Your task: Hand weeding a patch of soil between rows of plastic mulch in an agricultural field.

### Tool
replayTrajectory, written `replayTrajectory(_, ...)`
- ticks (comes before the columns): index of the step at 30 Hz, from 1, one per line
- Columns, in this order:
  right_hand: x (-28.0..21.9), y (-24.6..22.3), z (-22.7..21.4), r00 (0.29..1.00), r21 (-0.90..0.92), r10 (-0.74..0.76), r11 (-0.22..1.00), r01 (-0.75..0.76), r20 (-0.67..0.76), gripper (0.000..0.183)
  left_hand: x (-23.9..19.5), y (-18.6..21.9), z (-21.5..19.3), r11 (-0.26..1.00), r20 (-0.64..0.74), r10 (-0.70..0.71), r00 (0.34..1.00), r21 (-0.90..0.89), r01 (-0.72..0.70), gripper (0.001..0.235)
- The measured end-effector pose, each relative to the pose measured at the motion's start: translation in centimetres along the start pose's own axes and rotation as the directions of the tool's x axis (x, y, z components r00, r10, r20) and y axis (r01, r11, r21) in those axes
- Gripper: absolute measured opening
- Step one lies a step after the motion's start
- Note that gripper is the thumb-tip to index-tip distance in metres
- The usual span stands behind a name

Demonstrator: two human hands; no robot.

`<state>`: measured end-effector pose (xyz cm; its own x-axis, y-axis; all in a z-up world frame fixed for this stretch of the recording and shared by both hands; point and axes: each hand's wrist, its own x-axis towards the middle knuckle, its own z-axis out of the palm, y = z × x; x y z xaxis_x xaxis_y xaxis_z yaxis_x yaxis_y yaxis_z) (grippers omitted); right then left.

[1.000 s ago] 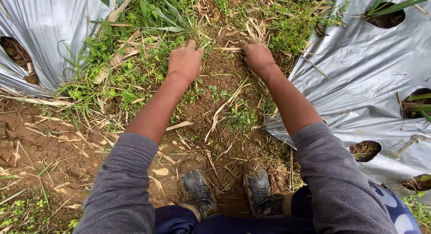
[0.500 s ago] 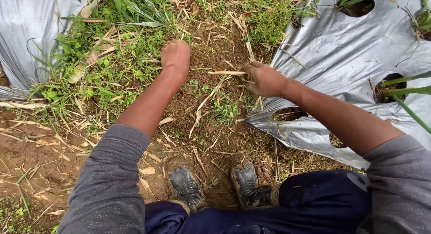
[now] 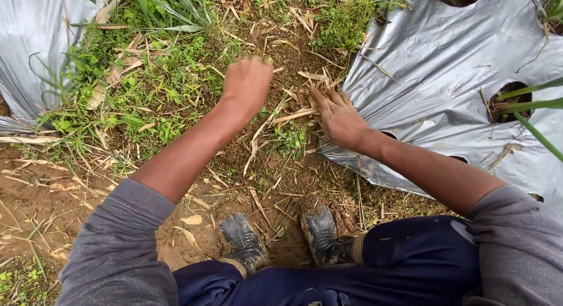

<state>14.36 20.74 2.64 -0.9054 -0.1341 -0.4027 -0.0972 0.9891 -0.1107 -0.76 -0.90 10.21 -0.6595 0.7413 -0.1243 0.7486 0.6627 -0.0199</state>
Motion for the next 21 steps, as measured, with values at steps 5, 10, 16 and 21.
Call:
replayTrajectory(5, -0.4, -1.4, 1.0, 1.0, -0.082, -0.018, 0.996, 0.019, 0.01, 0.065, -1.1, 5.8, 1.0, 0.817, -0.114, 0.002, 0.993, -0.573, -0.067, 0.03)
replayTrajectory(10, 1.5, 2.3, 0.6, 0.982, -0.096, -0.128, 0.989, 0.115, -0.136, 0.074, -2.3, 7.9, 6.8, 0.815, 0.019, 0.126, 0.992, -0.573, -0.093, 0.051)
replayTrajectory(16, 6.2, 4.6, -4.2, 0.934, 0.001, -0.055, 0.998, 0.059, -0.354, 0.046, -2.3, 8.4, 8.6, 0.894, 0.121, 0.201, 0.972, -0.429, -0.132, 0.06)
replayTrajectory(21, 7.1, 2.1, -5.8, 0.998, 0.306, 0.055, 0.95, -0.059, 0.019, 0.075, -2.2, 8.4, 11.3, 0.89, 0.035, 0.167, 0.985, -0.436, -0.135, 0.068)
